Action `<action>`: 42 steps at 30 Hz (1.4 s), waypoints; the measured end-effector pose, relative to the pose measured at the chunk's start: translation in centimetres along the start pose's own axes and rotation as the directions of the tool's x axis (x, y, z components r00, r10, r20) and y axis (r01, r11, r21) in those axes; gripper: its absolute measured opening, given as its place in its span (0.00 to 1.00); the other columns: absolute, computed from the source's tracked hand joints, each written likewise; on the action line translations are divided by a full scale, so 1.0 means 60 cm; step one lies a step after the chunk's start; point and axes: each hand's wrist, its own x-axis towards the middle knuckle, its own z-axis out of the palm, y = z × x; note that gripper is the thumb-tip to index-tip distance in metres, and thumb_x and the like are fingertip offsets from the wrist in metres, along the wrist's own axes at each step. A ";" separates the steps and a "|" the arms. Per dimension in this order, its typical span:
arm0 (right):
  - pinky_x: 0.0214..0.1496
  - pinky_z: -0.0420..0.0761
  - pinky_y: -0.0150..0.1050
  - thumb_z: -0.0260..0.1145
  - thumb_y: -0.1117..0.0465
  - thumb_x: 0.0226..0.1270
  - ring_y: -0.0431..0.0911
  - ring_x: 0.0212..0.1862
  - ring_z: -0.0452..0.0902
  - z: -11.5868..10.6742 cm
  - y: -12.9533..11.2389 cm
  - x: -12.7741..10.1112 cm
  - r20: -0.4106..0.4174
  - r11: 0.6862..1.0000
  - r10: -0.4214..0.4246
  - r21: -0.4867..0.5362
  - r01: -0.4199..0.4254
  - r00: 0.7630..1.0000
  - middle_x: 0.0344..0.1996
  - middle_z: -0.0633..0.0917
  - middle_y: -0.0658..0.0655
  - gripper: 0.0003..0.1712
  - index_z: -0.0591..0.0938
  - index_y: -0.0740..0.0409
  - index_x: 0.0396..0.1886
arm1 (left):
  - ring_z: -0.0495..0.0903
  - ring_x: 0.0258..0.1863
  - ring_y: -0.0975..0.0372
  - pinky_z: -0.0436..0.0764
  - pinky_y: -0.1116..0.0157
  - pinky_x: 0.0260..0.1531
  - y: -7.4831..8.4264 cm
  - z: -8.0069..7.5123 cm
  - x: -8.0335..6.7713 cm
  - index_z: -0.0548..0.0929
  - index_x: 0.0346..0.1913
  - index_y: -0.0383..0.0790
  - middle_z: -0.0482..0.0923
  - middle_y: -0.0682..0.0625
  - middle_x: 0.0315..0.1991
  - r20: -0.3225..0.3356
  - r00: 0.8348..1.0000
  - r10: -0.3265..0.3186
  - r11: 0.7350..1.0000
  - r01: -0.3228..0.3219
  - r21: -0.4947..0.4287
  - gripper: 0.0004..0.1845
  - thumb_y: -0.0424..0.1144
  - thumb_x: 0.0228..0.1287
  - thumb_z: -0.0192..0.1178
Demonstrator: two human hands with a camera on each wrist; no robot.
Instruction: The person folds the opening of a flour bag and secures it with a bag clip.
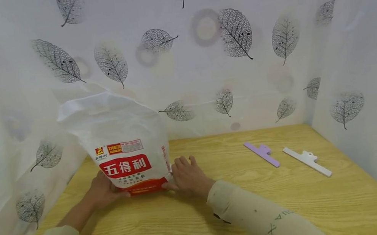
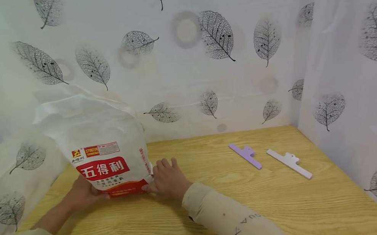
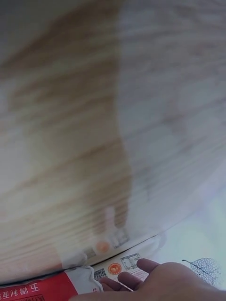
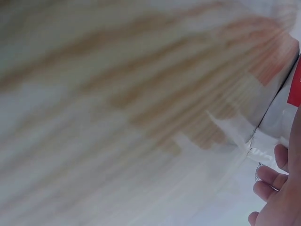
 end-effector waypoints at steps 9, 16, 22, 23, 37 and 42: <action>0.62 0.65 0.51 0.40 0.23 0.70 0.48 0.54 0.68 -0.007 0.011 -0.010 0.020 0.999 -0.002 0.043 0.002 1.000 0.43 0.75 0.50 0.38 0.74 0.51 0.42 | 0.62 0.68 0.40 0.63 0.32 0.61 0.001 0.006 0.007 0.62 0.70 0.44 0.70 0.39 0.67 -0.008 0.999 0.039 0.999 -0.039 -0.036 0.56 0.66 0.40 0.77; 0.61 0.66 0.51 0.41 0.24 0.70 0.48 0.53 0.69 -0.004 0.017 -0.015 -0.008 1.000 -0.018 0.016 0.019 1.000 0.42 0.76 0.51 0.37 0.75 0.51 0.40 | 0.63 0.68 0.39 0.63 0.33 0.61 0.003 0.009 0.008 0.64 0.69 0.43 0.71 0.38 0.66 -0.009 0.998 0.062 0.997 -0.062 -0.035 0.55 0.64 0.40 0.78; 0.61 0.66 0.51 0.40 0.24 0.70 0.49 0.54 0.69 -0.009 0.026 -0.023 0.017 1.000 -0.014 0.011 0.014 1.000 0.43 0.76 0.51 0.37 0.74 0.52 0.41 | 0.63 0.68 0.39 0.62 0.33 0.62 0.014 0.011 0.008 0.65 0.69 0.43 0.72 0.38 0.65 -0.011 0.997 0.079 0.996 -0.079 -0.040 0.54 0.65 0.41 0.77; 0.61 0.66 0.51 0.40 0.24 0.71 0.49 0.54 0.69 -0.009 0.027 -0.025 0.020 1.000 -0.016 0.012 0.016 1.000 0.43 0.76 0.51 0.37 0.74 0.52 0.41 | 0.63 0.68 0.39 0.62 0.33 0.62 0.017 0.011 0.008 0.65 0.69 0.43 0.72 0.38 0.65 -0.010 0.997 0.077 0.996 -0.078 -0.043 0.54 0.66 0.41 0.76; 0.58 0.67 0.51 0.43 0.22 0.67 0.49 0.47 0.71 -0.005 0.047 -0.036 -0.017 1.000 -0.020 -0.002 0.020 1.000 0.36 0.76 0.51 0.38 0.74 0.51 0.37 | 0.62 0.68 0.40 0.63 0.33 0.59 0.033 0.020 0.014 0.66 0.71 0.44 0.70 0.39 0.68 -0.007 0.998 0.070 0.997 -0.070 0.021 0.56 0.69 0.41 0.74; 0.58 0.68 0.51 0.43 0.20 0.65 0.49 0.49 0.73 -0.002 0.053 -0.038 0.010 1.000 0.001 0.027 -0.002 1.000 0.37 0.79 0.51 0.40 0.75 0.51 0.40 | 0.64 0.65 0.41 0.63 0.35 0.57 0.040 0.026 0.015 0.65 0.71 0.46 0.71 0.39 0.67 -0.008 1.000 0.028 0.998 -0.027 0.055 0.56 0.72 0.41 0.72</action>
